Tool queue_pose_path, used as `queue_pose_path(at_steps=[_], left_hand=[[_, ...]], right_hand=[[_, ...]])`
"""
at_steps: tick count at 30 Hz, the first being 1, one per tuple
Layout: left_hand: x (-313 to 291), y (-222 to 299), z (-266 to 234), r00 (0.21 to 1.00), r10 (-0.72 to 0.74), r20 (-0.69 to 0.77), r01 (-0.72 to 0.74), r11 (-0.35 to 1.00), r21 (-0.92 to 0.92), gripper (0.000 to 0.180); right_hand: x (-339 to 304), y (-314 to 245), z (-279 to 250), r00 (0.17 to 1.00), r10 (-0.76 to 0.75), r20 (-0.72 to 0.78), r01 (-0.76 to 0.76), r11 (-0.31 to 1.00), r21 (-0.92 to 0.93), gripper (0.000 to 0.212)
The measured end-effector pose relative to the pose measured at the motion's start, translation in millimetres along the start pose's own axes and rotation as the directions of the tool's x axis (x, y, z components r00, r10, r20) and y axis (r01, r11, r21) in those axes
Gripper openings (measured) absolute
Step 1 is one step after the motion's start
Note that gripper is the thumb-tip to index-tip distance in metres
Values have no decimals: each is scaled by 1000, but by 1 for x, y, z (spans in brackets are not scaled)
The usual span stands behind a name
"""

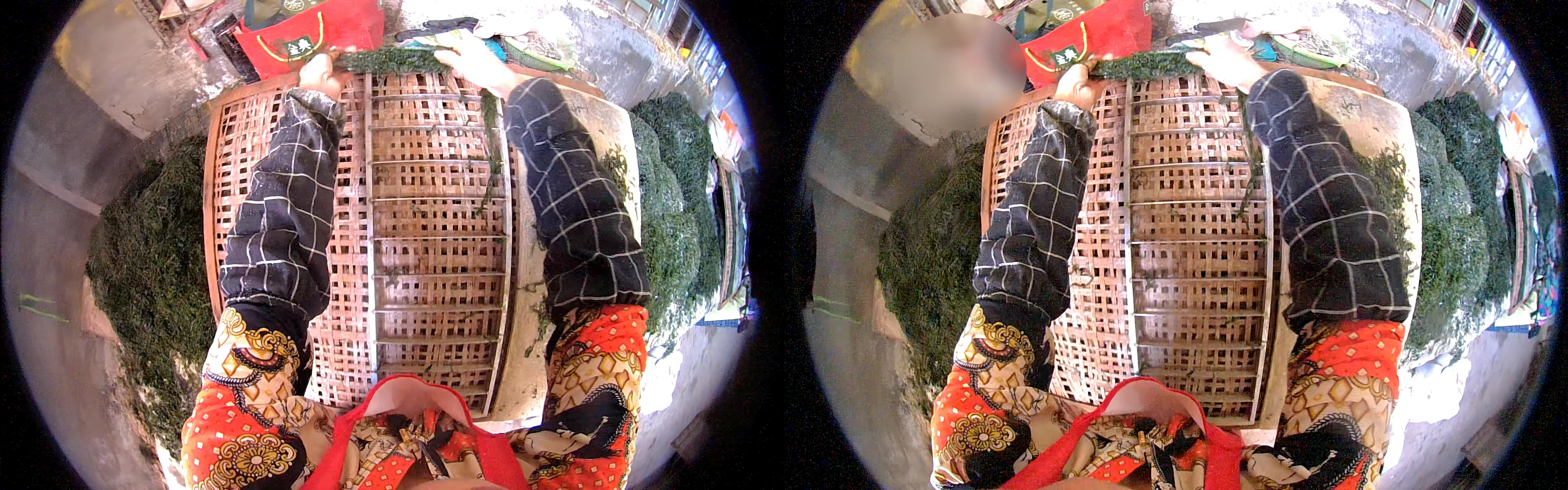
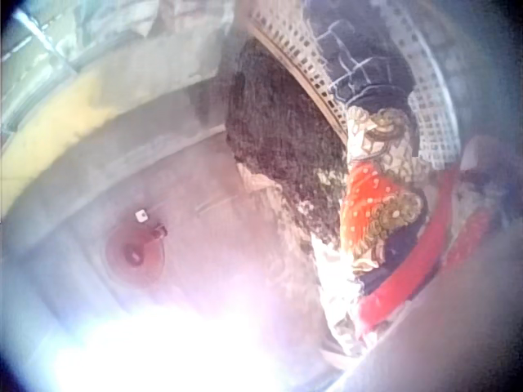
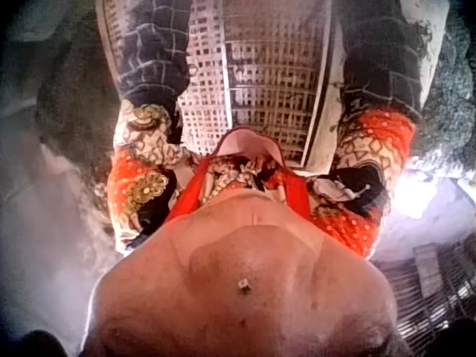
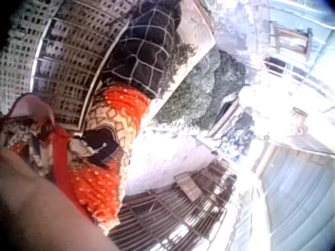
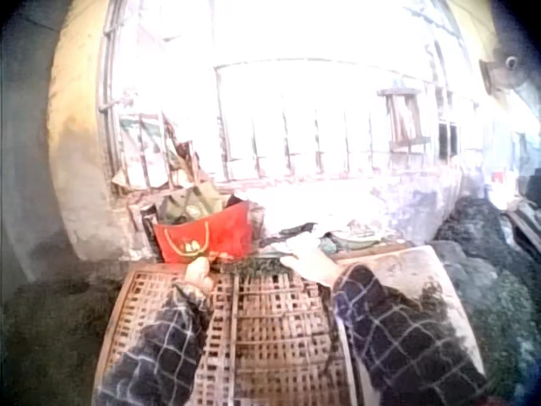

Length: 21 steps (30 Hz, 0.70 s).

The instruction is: The person is processing tea leaves by hand and with a metal tool on a wooden lattice frame, spreading and rolling the leaves.

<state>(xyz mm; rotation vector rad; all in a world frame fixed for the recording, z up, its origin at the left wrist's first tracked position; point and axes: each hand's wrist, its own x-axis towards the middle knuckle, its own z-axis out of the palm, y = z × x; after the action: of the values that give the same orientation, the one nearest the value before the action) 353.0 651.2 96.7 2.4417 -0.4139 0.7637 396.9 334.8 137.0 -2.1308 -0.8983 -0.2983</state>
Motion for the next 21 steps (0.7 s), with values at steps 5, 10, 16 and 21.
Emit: queue_pose_path(at_steps=[5, 10, 16, 21], left_hand=[[11, -45, 7, 769, -508, 388, 634, 523, -570, 37], [27, -28, -39, 700, -686, 200, 588, 712, 382, 29], [-20, 76, 44, 872, 249, 421, -364, 905, 219, 45], [-27, 60, 75, 901, 287, 324, -408, 812, 417, 42]], right_hand=[[2, 23, 18, 977, 171, 130, -102, 902, -420, 49], [-4, 42, 19, 956, 276, 96, -191, 839, -510, 45], [5, 40, 5, 870, 458, 183, -419, 882, -213, 38], [-2, 52, -47, 848, 370, 380, -377, 924, -60, 39]])
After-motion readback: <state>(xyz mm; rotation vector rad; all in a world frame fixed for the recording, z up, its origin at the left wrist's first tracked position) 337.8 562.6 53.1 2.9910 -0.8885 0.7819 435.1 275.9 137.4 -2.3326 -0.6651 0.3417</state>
